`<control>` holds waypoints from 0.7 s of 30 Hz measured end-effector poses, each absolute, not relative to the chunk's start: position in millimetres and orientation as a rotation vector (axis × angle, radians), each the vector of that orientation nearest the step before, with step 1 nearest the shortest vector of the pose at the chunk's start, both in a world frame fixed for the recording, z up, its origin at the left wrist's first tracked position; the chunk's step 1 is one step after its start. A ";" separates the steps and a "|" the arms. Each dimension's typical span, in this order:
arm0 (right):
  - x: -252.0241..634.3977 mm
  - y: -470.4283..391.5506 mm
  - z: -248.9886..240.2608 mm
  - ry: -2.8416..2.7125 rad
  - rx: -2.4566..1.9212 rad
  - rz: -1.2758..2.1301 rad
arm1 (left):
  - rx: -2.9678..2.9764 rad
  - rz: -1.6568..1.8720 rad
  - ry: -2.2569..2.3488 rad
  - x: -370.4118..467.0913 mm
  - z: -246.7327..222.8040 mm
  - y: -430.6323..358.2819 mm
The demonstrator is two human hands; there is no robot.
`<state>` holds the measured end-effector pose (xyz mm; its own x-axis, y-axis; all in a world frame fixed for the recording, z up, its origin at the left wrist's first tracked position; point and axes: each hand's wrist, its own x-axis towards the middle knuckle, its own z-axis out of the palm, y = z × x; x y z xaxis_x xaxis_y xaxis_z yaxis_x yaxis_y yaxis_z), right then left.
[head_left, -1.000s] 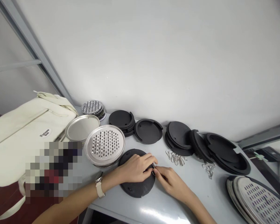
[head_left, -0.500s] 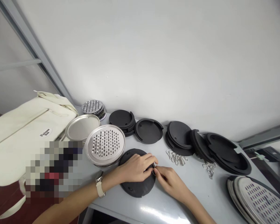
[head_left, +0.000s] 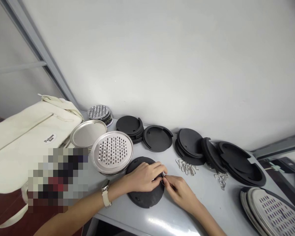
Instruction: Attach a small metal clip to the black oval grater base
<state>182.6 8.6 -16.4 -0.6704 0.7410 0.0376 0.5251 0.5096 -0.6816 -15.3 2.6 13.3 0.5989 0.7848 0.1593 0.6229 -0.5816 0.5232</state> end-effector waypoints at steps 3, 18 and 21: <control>183.2 8.4 -17.5 -2.433 -1.063 0.928 | 2.417 0.538 1.117 -15.8 13.0 2.6; 184.5 9.9 -12.6 -2.388 -1.076 0.893 | 2.409 0.536 1.105 -16.1 13.1 3.2; 184.6 10.1 -12.6 -2.401 -1.076 0.906 | 2.403 0.534 1.104 -15.8 12.3 3.4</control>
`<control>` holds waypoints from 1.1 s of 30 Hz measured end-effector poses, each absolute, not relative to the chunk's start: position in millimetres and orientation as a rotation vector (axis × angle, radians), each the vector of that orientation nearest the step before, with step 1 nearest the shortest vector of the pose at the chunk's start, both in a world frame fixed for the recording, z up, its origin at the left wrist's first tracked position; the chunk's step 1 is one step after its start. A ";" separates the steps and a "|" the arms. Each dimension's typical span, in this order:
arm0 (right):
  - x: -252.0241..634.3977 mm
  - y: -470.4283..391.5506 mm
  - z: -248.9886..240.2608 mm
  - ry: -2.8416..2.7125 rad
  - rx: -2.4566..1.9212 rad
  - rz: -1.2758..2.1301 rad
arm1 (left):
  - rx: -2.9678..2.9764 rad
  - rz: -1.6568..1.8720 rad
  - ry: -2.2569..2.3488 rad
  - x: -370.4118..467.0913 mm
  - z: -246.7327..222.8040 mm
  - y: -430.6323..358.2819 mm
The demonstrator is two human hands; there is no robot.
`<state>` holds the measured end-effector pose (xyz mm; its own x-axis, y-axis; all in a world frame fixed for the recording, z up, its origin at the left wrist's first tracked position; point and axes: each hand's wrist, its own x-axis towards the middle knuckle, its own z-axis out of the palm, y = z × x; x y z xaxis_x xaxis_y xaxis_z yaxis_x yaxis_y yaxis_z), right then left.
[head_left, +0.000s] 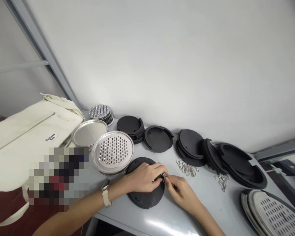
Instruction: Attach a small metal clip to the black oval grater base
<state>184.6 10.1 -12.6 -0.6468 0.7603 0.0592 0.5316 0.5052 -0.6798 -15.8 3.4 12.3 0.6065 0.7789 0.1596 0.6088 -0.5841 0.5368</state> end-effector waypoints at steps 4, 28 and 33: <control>183.3 10.2 -10.6 -2.386 -1.093 0.997 | 2.378 0.542 1.106 -15.4 11.3 3.4; 184.4 9.8 3.9 -2.421 -1.126 1.134 | 2.380 0.541 1.144 -14.4 13.6 2.1; 183.6 9.1 6.6 -2.443 -1.124 1.129 | 2.398 0.511 1.145 -14.4 14.9 1.3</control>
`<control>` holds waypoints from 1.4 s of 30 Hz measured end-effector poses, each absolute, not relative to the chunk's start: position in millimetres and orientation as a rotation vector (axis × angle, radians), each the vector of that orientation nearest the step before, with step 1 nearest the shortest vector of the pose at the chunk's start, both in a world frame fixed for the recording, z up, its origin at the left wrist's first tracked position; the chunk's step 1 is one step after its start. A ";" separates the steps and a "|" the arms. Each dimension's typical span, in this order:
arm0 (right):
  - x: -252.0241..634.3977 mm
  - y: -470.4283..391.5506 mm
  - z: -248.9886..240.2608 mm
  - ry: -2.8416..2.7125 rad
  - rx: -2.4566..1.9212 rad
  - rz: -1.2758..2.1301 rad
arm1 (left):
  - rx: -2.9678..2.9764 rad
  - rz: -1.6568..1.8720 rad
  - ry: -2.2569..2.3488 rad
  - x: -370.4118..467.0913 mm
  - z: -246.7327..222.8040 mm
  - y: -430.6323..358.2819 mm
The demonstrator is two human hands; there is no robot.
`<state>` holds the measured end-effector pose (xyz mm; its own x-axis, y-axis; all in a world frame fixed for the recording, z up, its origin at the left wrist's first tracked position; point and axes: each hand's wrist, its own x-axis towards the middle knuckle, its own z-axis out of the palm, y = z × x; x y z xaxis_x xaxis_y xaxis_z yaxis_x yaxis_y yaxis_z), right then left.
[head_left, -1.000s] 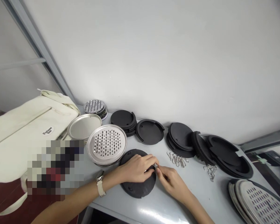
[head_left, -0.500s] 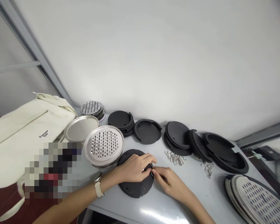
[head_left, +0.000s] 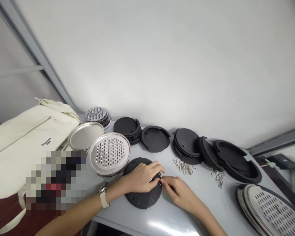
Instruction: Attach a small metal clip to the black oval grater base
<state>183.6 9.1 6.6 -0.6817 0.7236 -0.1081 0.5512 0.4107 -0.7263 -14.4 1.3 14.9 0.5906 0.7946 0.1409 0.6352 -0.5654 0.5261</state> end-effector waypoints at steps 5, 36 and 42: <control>183.6 9.3 6.2 -2.451 -1.129 1.154 | 2.382 0.521 1.134 -14.1 15.0 1.5; 184.3 12.1 -6.4 -2.421 -1.153 1.081 | 2.376 0.576 1.109 -15.2 12.3 2.4; 185.6 10.6 -8.7 -2.440 -1.140 1.015 | 2.367 0.575 1.095 -15.6 12.8 2.5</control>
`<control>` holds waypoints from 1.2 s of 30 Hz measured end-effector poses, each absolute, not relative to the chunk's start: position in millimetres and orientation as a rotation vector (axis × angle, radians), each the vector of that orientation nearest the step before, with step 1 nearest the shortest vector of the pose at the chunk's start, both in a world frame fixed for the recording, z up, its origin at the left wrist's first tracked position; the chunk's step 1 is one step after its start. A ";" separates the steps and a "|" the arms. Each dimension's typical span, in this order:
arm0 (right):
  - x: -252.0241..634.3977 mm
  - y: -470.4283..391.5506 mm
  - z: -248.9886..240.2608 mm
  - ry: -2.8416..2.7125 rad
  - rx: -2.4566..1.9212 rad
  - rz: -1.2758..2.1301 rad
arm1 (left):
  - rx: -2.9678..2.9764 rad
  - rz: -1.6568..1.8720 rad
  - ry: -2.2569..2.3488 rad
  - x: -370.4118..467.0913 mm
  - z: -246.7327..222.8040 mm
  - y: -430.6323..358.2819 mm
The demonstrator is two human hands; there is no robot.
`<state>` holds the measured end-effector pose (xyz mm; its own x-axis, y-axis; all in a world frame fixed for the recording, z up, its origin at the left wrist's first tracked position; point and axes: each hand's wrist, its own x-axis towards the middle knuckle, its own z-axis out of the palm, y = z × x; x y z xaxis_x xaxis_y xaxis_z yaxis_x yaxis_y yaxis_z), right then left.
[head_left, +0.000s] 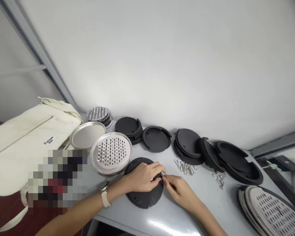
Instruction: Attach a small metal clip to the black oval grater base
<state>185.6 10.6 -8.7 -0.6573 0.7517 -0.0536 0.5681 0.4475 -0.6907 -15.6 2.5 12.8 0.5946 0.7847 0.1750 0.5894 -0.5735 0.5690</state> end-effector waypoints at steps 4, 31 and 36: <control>185.8 10.9 -11.0 -2.452 -1.124 0.977 | 2.363 0.581 1.097 -15.8 13.0 2.5; 183.2 10.6 -5.7 -2.480 -1.152 0.935 | 2.426 0.519 1.103 -15.3 13.4 2.5; 182.5 9.4 -3.8 -2.451 -1.150 0.948 | 2.409 0.531 1.107 -14.6 14.8 2.4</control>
